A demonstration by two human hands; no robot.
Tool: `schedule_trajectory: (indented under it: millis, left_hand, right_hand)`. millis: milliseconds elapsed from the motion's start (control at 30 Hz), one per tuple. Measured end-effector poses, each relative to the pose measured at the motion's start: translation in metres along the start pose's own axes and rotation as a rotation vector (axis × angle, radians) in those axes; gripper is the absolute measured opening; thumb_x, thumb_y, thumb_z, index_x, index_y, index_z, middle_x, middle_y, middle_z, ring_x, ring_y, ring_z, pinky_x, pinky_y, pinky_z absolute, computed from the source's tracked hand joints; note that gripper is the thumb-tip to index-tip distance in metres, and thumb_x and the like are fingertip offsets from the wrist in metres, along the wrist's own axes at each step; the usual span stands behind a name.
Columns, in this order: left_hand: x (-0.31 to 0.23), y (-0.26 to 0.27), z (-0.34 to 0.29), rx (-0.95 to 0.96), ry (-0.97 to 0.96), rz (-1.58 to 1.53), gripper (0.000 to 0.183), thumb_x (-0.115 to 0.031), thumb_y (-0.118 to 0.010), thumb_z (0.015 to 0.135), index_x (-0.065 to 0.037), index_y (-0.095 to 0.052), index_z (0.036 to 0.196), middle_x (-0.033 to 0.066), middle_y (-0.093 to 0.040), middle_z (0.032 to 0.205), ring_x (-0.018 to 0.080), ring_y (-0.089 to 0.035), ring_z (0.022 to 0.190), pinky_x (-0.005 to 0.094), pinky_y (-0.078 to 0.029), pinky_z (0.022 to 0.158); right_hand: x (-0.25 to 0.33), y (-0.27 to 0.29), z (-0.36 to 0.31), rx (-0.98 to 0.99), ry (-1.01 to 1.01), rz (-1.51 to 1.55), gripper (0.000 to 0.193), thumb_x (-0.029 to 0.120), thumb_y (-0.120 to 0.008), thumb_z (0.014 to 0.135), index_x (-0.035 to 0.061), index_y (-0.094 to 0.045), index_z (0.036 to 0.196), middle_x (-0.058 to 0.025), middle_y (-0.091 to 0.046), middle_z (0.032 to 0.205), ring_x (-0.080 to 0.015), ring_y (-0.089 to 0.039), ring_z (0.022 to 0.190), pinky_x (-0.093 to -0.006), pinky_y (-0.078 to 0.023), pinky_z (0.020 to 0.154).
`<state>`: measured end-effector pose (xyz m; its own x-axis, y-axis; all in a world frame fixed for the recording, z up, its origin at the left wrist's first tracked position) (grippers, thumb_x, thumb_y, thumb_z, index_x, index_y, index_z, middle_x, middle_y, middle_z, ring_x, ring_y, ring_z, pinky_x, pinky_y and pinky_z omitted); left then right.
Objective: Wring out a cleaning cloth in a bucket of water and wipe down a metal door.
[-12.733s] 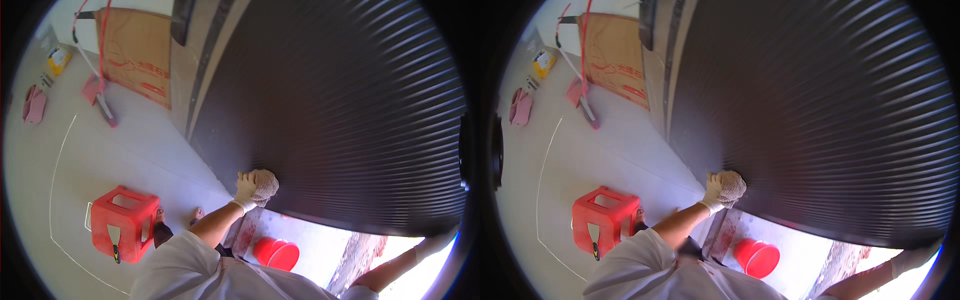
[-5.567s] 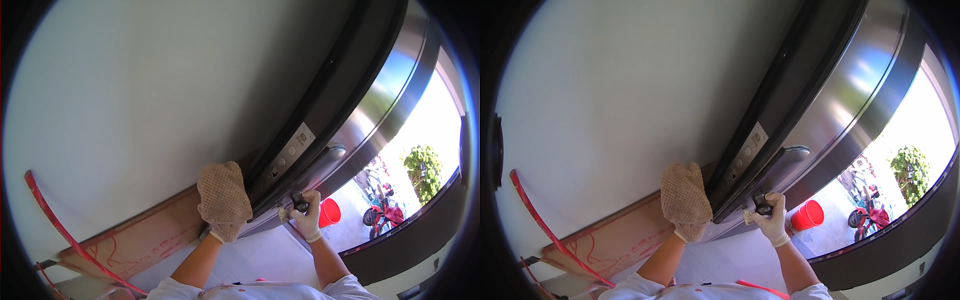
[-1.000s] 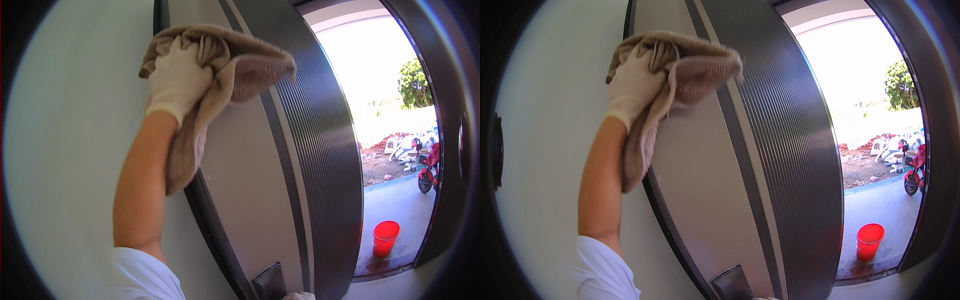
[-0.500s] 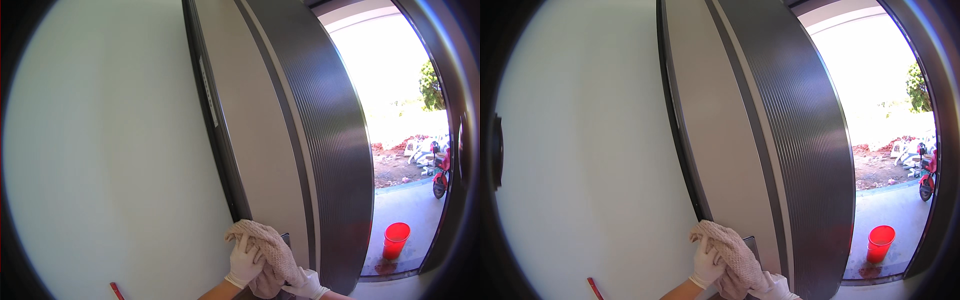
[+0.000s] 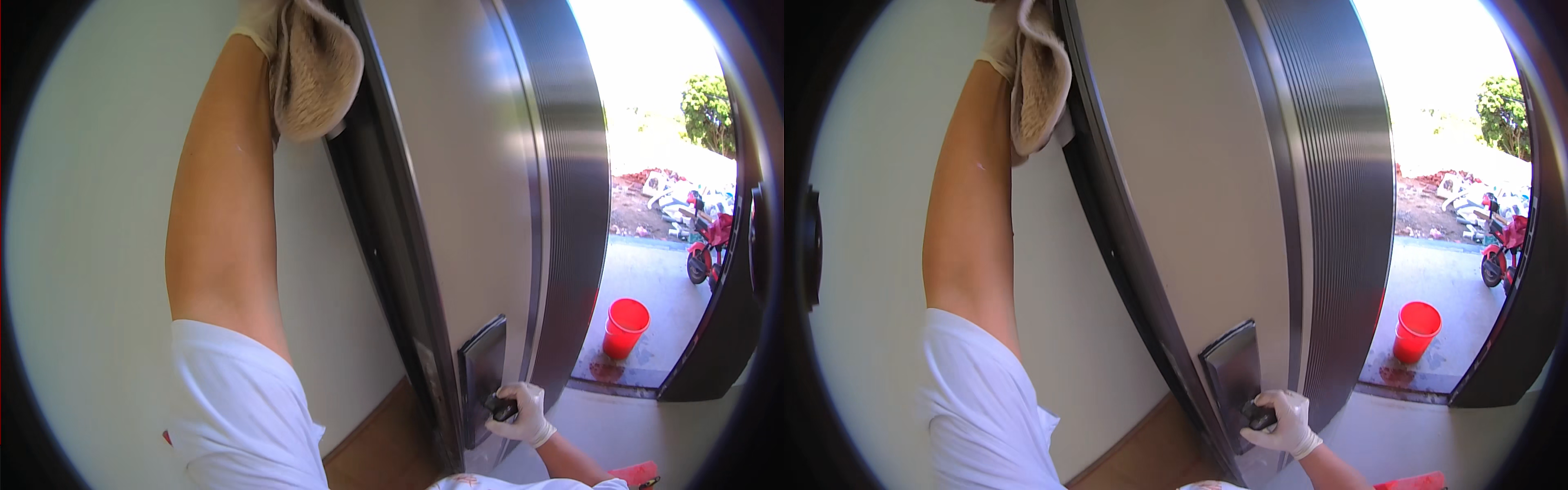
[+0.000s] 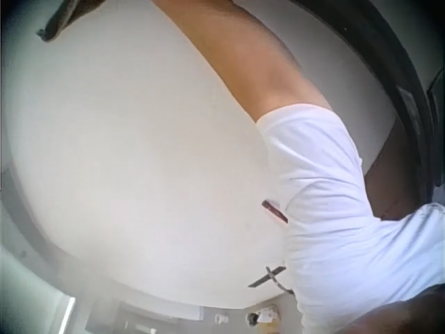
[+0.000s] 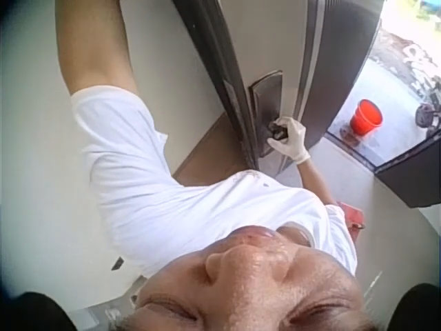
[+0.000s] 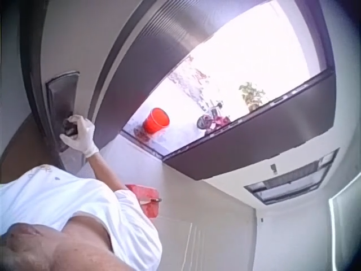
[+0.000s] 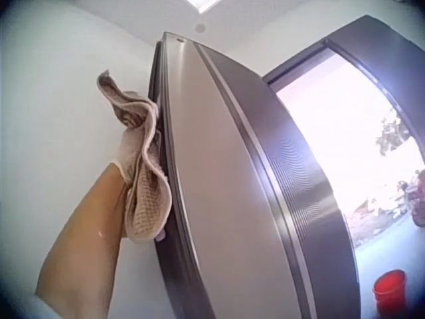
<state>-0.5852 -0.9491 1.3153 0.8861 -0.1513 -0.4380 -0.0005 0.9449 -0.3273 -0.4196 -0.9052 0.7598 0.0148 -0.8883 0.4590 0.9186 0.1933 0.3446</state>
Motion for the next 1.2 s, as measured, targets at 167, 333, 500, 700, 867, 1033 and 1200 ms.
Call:
schedule_trajectory:
  millis: [167,333,500,700,867,1033,1200]
  left_hand:
    - [-0.028,0.092,-0.132,-0.052,-0.225,-0.642,0.017,-0.008,-0.045,0.09,-0.005,-0.06,0.097,0.0118,-0.061,0.097,0.0275,-0.057,0.096,0.0351,-0.049,0.069]
    - [0.046,0.126,-0.247,0.064,-0.358,-1.25,0.02,-0.013,-0.048,0.09,-0.006,-0.055,0.106,0.0118,-0.058,0.105,0.0275,-0.054,0.102,0.0353,-0.046,0.077]
    - [0.148,0.13,-0.37,0.258,-0.514,-1.769,0.029,-0.019,-0.05,0.09,-0.006,-0.051,0.115,0.0119,-0.055,0.112,0.0274,-0.052,0.108,0.0354,-0.043,0.085]
    - [0.215,0.153,-0.501,0.713,-0.708,-2.321,0.042,-0.025,-0.054,0.09,-0.007,-0.045,0.126,0.012,-0.051,0.122,0.0274,-0.048,0.115,0.0357,-0.039,0.094]
    - [0.237,0.187,-0.599,1.139,-0.643,-2.731,0.054,-0.031,-0.056,0.09,-0.007,-0.04,0.135,0.012,-0.048,0.13,0.0274,-0.046,0.121,0.0358,-0.036,0.102]
    - [0.287,0.194,-0.658,1.222,-0.33,-2.962,0.06,-0.034,-0.056,0.09,-0.007,-0.037,0.14,0.0152,-0.046,0.133,0.0313,-0.04,0.127,0.0413,-0.029,0.109]
    - [0.331,0.241,-0.727,1.777,-0.558,-2.844,0.063,-0.03,-0.059,0.085,-0.007,-0.038,0.14,0.017,-0.04,0.139,0.0335,-0.036,0.13,0.0436,-0.026,0.111]
  right_hand:
    - [0.006,-0.003,0.006,0.0,-0.007,-0.015,0.046,0.029,-0.079,0.055,0.0057,-0.055,0.087,-0.01,-0.062,0.075,-0.0287,-0.06,0.06,-0.035,-0.048,0.06]
    - [-0.011,-0.001,-0.007,0.01,-0.187,0.029,0.043,0.026,-0.076,0.057,0.0049,-0.053,0.086,-0.0094,-0.06,0.073,-0.0263,-0.055,0.058,-0.0339,-0.047,0.059]
    - [-0.006,-0.013,-0.008,0.061,-0.181,0.037,0.041,0.021,-0.074,0.059,0.0034,-0.051,0.088,-0.0084,-0.057,0.07,-0.0209,-0.053,0.057,-0.0306,-0.045,0.058]
    - [-0.007,-0.023,-0.001,0.068,-0.198,0.136,0.04,0.014,-0.071,0.064,0.001,-0.045,0.092,-0.0036,-0.049,0.065,-0.0104,-0.048,0.056,-0.0254,-0.04,0.054]
    - [0.0,-0.039,0.0,0.078,-0.302,0.347,0.042,0.015,-0.069,0.069,0.0011,-0.042,0.099,-0.0036,-0.049,0.074,-0.0082,-0.046,0.06,-0.0242,-0.039,0.054]
    - [-0.015,-0.026,-0.015,-0.087,-0.222,0.238,0.046,0.029,-0.068,0.072,0.001,-0.046,0.102,-0.003,-0.047,0.088,-0.0083,-0.043,0.074,-0.0228,-0.038,0.067]
    - [-0.01,-0.001,-0.019,-0.185,0.041,0.012,0.04,0.035,-0.047,0.094,-0.0002,-0.055,0.111,-0.0014,-0.051,0.077,-0.0072,-0.046,0.062,-0.019,-0.033,0.055]
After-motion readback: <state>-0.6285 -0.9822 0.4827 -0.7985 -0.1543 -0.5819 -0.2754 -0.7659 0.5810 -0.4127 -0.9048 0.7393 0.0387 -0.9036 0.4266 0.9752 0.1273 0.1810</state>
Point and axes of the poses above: each hand's wrist, its own z-axis towards the middle knuckle, its own y-axis out of the back of the hand, x = y × z, the point moved 10 cm from there along z, towards the middle knuckle
